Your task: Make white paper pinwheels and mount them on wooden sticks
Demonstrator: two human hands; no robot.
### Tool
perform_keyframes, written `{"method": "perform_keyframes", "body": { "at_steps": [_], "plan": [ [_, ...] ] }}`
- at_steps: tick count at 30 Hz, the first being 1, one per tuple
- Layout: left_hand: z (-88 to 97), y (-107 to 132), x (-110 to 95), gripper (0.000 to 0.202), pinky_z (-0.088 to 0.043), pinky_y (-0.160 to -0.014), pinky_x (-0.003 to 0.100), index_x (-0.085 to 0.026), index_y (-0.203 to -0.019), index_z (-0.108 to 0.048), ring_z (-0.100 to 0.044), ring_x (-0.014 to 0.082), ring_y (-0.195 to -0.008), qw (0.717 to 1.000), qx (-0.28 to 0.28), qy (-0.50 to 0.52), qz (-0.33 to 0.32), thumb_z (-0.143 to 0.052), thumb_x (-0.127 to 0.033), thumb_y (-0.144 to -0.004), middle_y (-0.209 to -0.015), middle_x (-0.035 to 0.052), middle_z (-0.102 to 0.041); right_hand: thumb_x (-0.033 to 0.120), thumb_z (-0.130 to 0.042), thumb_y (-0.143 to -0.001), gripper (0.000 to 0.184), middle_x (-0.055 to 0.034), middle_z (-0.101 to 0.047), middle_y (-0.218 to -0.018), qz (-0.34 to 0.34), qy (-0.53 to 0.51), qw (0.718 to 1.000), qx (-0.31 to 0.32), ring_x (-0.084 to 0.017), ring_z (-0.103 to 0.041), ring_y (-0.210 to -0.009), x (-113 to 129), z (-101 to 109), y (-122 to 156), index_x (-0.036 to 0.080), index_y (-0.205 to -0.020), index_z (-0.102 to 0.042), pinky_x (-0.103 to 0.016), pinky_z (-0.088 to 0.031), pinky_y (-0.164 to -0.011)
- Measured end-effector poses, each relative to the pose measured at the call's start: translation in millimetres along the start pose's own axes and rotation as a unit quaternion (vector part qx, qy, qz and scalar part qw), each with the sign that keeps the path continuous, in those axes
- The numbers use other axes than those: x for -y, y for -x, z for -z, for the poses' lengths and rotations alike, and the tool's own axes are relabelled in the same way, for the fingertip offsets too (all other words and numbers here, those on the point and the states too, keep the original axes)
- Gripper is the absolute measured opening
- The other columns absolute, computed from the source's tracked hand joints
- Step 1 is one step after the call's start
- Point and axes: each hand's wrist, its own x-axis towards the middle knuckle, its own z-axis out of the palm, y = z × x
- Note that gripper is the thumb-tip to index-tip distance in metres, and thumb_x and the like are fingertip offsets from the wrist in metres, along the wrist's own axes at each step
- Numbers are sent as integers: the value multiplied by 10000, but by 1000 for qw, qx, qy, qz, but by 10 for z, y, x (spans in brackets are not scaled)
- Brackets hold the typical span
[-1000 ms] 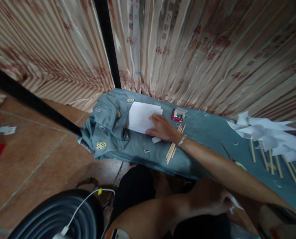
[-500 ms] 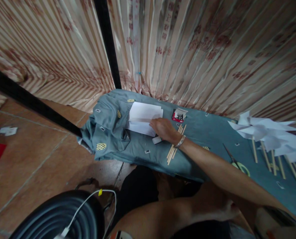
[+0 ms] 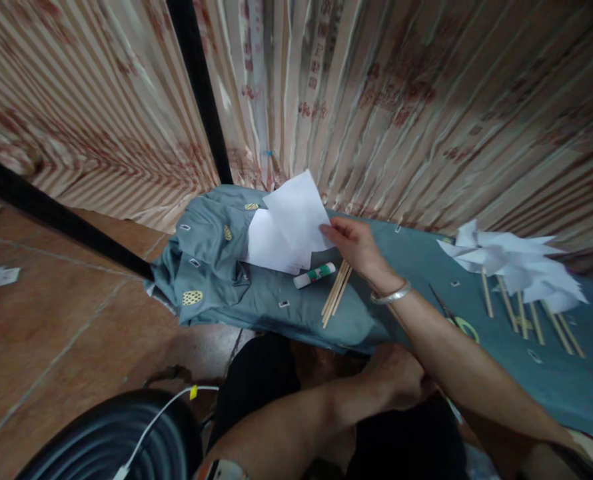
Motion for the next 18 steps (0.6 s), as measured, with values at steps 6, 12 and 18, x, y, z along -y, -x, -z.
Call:
{"method": "perform_keyframes", "body": {
  "at_steps": [6,12,18],
  "plan": [
    [293,19,32,144,-526,-803,323,-156,-832,-726,-680,225,-847,998,-34,-33,40,-591,-196,-800,-906,87,-751,509,-749,-641,324,12,-688,-667,-138,-251,951,-118,-151,-596,-588,1,345,538,214,-700,-631,-283,-490,-581],
    [454,33,170,173,-508,-763,266,-190,-920,-748,-665,168,-784,987,-131,52,81,-599,-205,-833,-890,48,-746,476,-716,-688,275,12,-691,-697,-154,-229,933,-231,-155,-607,-595,-242,806,1113,226,-739,-613,-278,-483,-568],
    [618,101,93,173,-514,-835,307,-182,-929,-727,-657,181,-865,989,-145,-30,5,-562,-212,-887,-903,54,-733,382,-476,-928,286,-66,-727,-931,-50,221,930,-291,-216,-646,-828,-180,1354,1547,203,-1043,-667,-343,-487,-771]
  ]
}}
